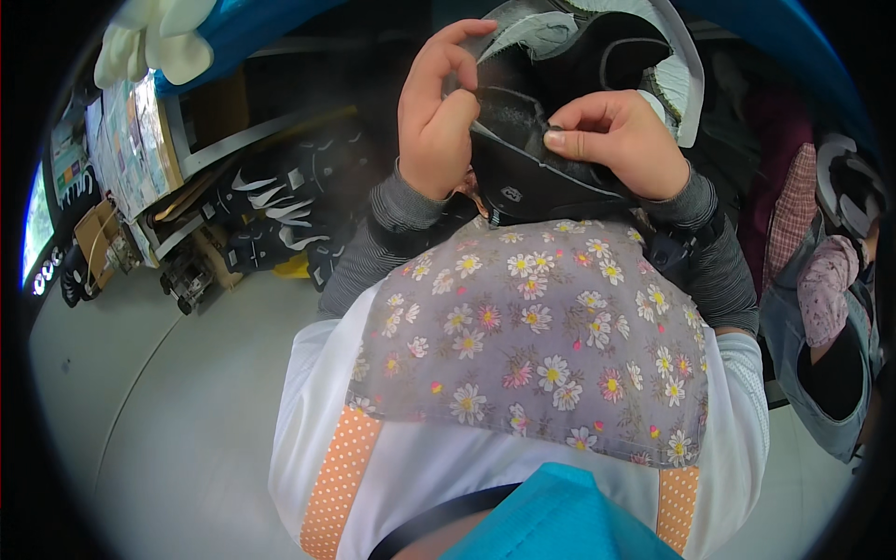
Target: Manually assembling shoe components by inserting foam padding and preparing the shoe upper.
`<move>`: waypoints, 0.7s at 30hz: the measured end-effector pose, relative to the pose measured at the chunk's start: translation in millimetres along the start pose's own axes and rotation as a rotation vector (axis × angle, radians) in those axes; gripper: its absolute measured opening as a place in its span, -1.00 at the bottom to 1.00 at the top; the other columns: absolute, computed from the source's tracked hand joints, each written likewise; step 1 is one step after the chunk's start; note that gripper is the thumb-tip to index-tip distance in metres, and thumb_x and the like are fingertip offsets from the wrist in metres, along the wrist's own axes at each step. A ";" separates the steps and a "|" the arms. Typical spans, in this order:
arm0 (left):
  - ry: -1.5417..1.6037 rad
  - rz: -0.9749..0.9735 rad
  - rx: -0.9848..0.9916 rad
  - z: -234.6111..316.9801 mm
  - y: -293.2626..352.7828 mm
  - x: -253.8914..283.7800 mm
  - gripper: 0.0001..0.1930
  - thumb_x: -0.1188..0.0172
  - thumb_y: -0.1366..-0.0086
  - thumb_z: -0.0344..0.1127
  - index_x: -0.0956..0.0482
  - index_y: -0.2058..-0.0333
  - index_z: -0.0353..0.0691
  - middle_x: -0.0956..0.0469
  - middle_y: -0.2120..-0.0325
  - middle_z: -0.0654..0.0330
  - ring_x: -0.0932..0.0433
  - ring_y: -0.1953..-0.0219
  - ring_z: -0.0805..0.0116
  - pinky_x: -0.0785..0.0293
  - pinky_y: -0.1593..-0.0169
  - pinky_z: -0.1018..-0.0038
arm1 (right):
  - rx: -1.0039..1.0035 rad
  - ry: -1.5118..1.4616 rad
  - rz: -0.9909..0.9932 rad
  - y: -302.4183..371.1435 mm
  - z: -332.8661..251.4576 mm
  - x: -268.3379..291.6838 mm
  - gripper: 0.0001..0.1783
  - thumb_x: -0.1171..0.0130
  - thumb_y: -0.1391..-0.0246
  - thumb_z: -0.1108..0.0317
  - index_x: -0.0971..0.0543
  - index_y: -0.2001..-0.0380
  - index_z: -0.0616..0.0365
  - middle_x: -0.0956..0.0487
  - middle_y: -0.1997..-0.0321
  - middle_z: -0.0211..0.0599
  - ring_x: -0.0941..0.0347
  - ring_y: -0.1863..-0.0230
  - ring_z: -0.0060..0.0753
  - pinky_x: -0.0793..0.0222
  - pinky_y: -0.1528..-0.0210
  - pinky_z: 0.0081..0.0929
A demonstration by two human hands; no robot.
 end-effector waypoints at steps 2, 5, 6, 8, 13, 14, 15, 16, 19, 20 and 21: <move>-0.022 -0.002 0.051 -3.6 1.3 1.1 -0.86 0.16 0.10 -0.50 -0.26 0.46 -0.29 -0.39 -0.05 -0.05 -0.26 0.22 0.45 -0.17 0.01 0.59 | 0.054 0.038 -0.036 6.7 -11.0 -8.8 -0.86 -0.27 -0.02 0.45 -0.63 0.35 0.31 -0.61 0.44 -0.43 -0.46 0.40 -0.70 -0.39 0.30 -0.72; -0.039 -0.020 0.018 -5.5 0.7 -0.3 -0.86 0.15 0.09 -0.49 -0.27 0.45 -0.29 -0.39 -0.03 -0.05 -0.27 0.23 0.44 -0.17 0.03 0.58 | 0.234 0.202 -0.079 12.5 -22.4 -15.5 -0.89 -0.22 -0.07 0.47 -0.63 0.36 0.30 -0.60 0.45 -0.40 -0.47 0.40 -0.66 -0.38 0.32 -0.69; -0.063 -0.019 -0.005 -6.1 0.3 -1.0 -0.85 0.15 0.09 -0.48 -0.28 0.45 -0.29 -0.40 -0.02 -0.03 -0.26 0.25 0.43 -0.19 0.06 0.58 | 0.233 0.202 -0.080 12.4 -22.6 -15.7 -0.89 -0.22 -0.07 0.47 -0.63 0.36 0.30 -0.60 0.45 -0.40 -0.47 0.40 -0.66 -0.38 0.32 -0.69; -0.079 -0.018 0.008 -2.7 0.8 -0.8 -0.85 0.15 0.09 -0.48 -0.28 0.45 -0.29 -0.40 -0.02 -0.03 -0.26 0.26 0.43 -0.19 0.07 0.58 | 0.325 0.249 -0.122 13.3 -26.9 -19.0 -0.89 -0.21 -0.07 0.47 -0.62 0.36 0.30 -0.59 0.42 -0.37 -0.47 0.39 -0.63 -0.37 0.32 -0.66; -0.072 -0.016 0.026 -5.1 2.5 0.1 -0.85 0.16 0.09 -0.49 -0.28 0.45 -0.29 -0.40 -0.03 -0.02 -0.27 0.26 0.44 -0.20 0.09 0.57 | 0.359 0.262 -0.103 13.5 -24.4 -18.5 -0.88 -0.20 -0.08 0.46 -0.60 0.33 0.30 -0.59 0.40 -0.35 -0.47 0.37 -0.61 -0.37 0.30 -0.64; -0.084 -0.022 0.027 -6.2 2.7 0.7 -0.85 0.16 0.09 -0.49 -0.28 0.45 -0.29 -0.40 -0.03 -0.02 -0.27 0.26 0.44 -0.20 0.09 0.58 | 0.333 0.250 -0.059 13.7 -22.2 -17.2 -0.87 -0.19 -0.09 0.46 -0.60 0.32 0.30 -0.59 0.41 -0.35 -0.47 0.38 -0.61 -0.38 0.30 -0.64; -0.095 -0.029 0.027 -6.6 2.4 0.7 -0.85 0.16 0.09 -0.50 -0.28 0.45 -0.29 -0.40 -0.03 -0.01 -0.27 0.26 0.45 -0.19 0.09 0.58 | 0.333 0.249 -0.057 14.2 -20.7 -18.0 -0.87 -0.19 -0.09 0.46 -0.60 0.32 0.30 -0.59 0.41 -0.35 -0.47 0.38 -0.61 -0.38 0.30 -0.64; -0.094 -0.031 0.026 -6.3 2.1 0.5 -0.85 0.16 0.09 -0.50 -0.28 0.45 -0.29 -0.40 -0.03 -0.01 -0.27 0.26 0.45 -0.19 0.09 0.58 | 0.265 0.156 -0.020 13.7 -16.2 -16.3 -0.88 -0.18 -0.09 0.46 -0.60 0.32 0.30 -0.59 0.41 -0.35 -0.47 0.37 -0.61 -0.38 0.30 -0.64; -0.092 -0.030 0.021 -5.4 2.9 0.6 -0.85 0.16 0.09 -0.49 -0.29 0.45 -0.29 -0.40 -0.03 -0.02 -0.27 0.25 0.44 -0.19 0.09 0.58 | 0.242 0.129 0.010 16.9 -19.0 -15.8 -0.89 -0.17 -0.09 0.47 -0.59 0.34 0.30 -0.59 0.41 -0.35 -0.47 0.37 -0.58 -0.37 0.30 -0.63; -0.078 -0.024 0.025 -5.7 3.4 -0.5 -0.85 0.16 0.09 -0.49 -0.29 0.45 -0.29 -0.40 -0.02 -0.02 -0.27 0.25 0.44 -0.19 0.09 0.58 | 0.296 0.196 -0.038 18.3 -24.9 -17.7 -0.89 -0.17 -0.08 0.47 -0.58 0.34 0.30 -0.58 0.41 -0.34 -0.47 0.37 -0.55 -0.37 0.30 -0.62; -0.062 -0.021 0.028 -6.1 4.0 -1.7 -0.85 0.16 0.09 -0.50 -0.29 0.45 -0.30 -0.40 -0.02 -0.03 -0.27 0.25 0.44 -0.19 0.09 0.58 | 0.349 0.263 -0.084 20.7 -29.6 -20.2 -0.89 -0.18 -0.08 0.47 -0.58 0.34 0.30 -0.58 0.41 -0.33 -0.48 0.38 -0.52 -0.37 0.30 -0.60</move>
Point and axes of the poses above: each hand's wrist, its own y-axis away from the middle knuckle, its own x-axis out of the back of the hand, z = x × y, the point moved 5 cm from there along -y, towards the middle knuckle
